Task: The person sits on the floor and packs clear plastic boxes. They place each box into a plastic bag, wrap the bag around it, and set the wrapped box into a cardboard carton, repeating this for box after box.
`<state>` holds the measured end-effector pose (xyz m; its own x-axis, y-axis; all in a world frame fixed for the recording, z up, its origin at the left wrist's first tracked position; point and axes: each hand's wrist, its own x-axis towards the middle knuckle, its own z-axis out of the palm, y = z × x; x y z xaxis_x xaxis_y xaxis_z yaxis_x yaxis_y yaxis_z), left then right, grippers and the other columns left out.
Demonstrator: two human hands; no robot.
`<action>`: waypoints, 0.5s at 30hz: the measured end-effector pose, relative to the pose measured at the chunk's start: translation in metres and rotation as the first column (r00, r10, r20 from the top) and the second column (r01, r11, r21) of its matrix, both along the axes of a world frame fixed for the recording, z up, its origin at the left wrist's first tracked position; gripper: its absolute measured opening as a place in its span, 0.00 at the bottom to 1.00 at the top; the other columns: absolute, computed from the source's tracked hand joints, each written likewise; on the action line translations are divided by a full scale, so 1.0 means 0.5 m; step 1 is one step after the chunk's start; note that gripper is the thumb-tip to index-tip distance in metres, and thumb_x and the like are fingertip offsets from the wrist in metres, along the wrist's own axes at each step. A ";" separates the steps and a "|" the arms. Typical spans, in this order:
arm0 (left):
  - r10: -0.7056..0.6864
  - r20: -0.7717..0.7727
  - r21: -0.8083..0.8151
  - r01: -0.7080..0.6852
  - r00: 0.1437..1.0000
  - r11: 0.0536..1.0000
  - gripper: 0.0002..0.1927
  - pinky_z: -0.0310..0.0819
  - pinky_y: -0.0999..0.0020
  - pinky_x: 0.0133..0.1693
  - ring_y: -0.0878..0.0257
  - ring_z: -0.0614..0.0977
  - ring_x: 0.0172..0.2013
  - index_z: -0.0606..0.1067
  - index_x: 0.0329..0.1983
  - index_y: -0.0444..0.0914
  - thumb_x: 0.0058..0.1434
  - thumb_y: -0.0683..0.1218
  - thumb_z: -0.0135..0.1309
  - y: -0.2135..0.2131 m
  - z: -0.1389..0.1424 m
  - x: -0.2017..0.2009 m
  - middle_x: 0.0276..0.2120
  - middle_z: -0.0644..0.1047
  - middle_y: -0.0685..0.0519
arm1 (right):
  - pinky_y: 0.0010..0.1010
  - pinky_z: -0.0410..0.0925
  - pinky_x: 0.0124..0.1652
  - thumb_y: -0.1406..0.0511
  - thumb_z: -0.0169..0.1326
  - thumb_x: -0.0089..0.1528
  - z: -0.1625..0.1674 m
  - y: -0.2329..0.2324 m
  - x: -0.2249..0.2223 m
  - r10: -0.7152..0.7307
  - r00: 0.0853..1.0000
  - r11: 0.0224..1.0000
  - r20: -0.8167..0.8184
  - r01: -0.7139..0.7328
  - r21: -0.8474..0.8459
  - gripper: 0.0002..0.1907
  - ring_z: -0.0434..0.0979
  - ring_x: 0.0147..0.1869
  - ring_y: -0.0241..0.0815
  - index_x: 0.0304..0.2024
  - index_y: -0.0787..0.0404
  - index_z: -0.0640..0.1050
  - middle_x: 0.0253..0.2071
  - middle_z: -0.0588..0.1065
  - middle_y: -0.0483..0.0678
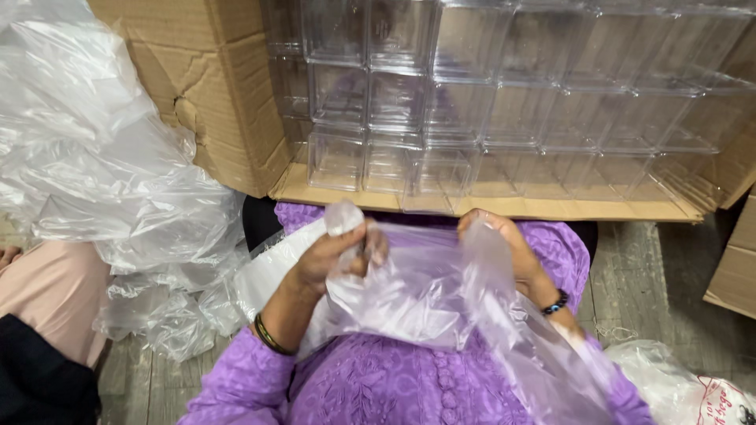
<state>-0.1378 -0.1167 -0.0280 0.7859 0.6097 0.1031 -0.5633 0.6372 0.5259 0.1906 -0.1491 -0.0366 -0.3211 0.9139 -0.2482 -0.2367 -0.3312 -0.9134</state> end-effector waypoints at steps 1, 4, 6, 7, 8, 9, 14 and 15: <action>0.015 -0.077 -0.067 -0.020 0.997 0.998 0.08 0.68 0.75 0.32 0.70 0.76 0.30 0.75 0.49 0.34 0.77 0.44 0.49 0.008 -0.005 -0.011 0.35 0.78 0.51 | 0.20 0.71 0.41 0.69 0.54 0.63 0.001 -0.008 0.003 -0.002 0.999 0.999 0.046 0.000 0.035 0.09 0.77 0.39 0.27 0.45 0.65 0.77 0.37 0.78 0.39; 0.214 -0.454 0.023 -0.228 0.865 0.973 0.09 0.74 0.75 0.35 0.72 0.79 0.33 0.74 0.50 0.35 0.69 0.41 0.50 0.038 -0.033 0.008 0.38 0.80 0.54 | 0.20 0.69 0.37 0.74 0.59 0.61 -0.001 -0.008 -0.010 -0.141 0.972 0.983 0.187 0.114 0.146 0.14 0.75 0.37 0.27 0.49 0.67 0.76 0.36 0.77 0.41; 0.412 -0.584 0.219 -0.352 0.700 0.910 0.11 0.75 0.73 0.37 0.71 0.79 0.36 0.74 0.51 0.35 0.68 0.42 0.50 0.061 -0.062 0.054 0.38 0.79 0.56 | 0.21 0.67 0.35 0.75 0.59 0.65 -0.011 0.011 -0.041 -0.394 0.877 0.912 0.277 0.336 0.234 0.11 0.73 0.36 0.28 0.51 0.69 0.76 0.35 0.76 0.43; 0.509 -0.585 0.314 -0.402 0.632 0.860 0.12 0.72 0.74 0.36 0.71 0.77 0.34 0.76 0.53 0.35 0.70 0.43 0.50 0.071 -0.078 0.082 0.36 0.78 0.56 | 0.20 0.66 0.35 0.74 0.57 0.67 -0.014 0.022 -0.053 -0.476 0.835 0.866 0.276 0.389 0.316 0.12 0.72 0.36 0.27 0.53 0.68 0.76 0.35 0.75 0.42; 0.602 -0.575 0.407 -0.444 0.554 0.798 0.13 0.69 0.75 0.34 0.72 0.75 0.32 0.77 0.55 0.34 0.73 0.44 0.50 0.083 -0.094 0.108 0.35 0.77 0.56 | 0.19 0.64 0.35 0.74 0.55 0.69 -0.017 0.039 -0.063 -0.553 0.789 0.809 0.266 0.433 0.397 0.12 0.70 0.36 0.26 0.55 0.68 0.75 0.35 0.74 0.41; 0.664 -0.593 0.489 -0.452 0.456 0.746 0.14 0.69 0.75 0.35 0.71 0.74 0.33 0.76 0.57 0.35 0.72 0.44 0.51 0.092 -0.110 0.129 0.35 0.77 0.56 | 0.18 0.63 0.35 0.73 0.53 0.70 -0.021 0.051 -0.074 -0.625 0.740 0.744 0.247 0.471 0.473 0.13 0.69 0.36 0.26 0.58 0.68 0.75 0.35 0.72 0.40; 0.814 -0.471 0.621 -0.527 0.340 0.580 0.16 0.74 0.75 0.47 0.70 0.79 0.43 0.75 0.58 0.34 0.71 0.46 0.54 0.157 -0.179 0.182 0.43 0.81 0.56 | 0.21 0.64 0.38 0.68 0.48 0.74 -0.052 0.117 -0.100 -0.710 0.623 0.648 0.327 0.397 0.650 0.10 0.68 0.39 0.26 0.47 0.71 0.77 0.36 0.73 0.39; 0.797 -0.490 0.585 -0.545 0.352 0.601 0.16 0.74 0.75 0.46 0.70 0.79 0.43 0.76 0.57 0.34 0.70 0.47 0.55 0.162 -0.191 0.184 0.43 0.81 0.56 | 0.19 0.62 0.32 0.65 0.48 0.75 -0.063 0.121 -0.098 -0.679 0.659 0.698 0.323 0.444 0.562 0.13 0.65 0.33 0.23 0.45 0.69 0.79 0.30 0.72 0.37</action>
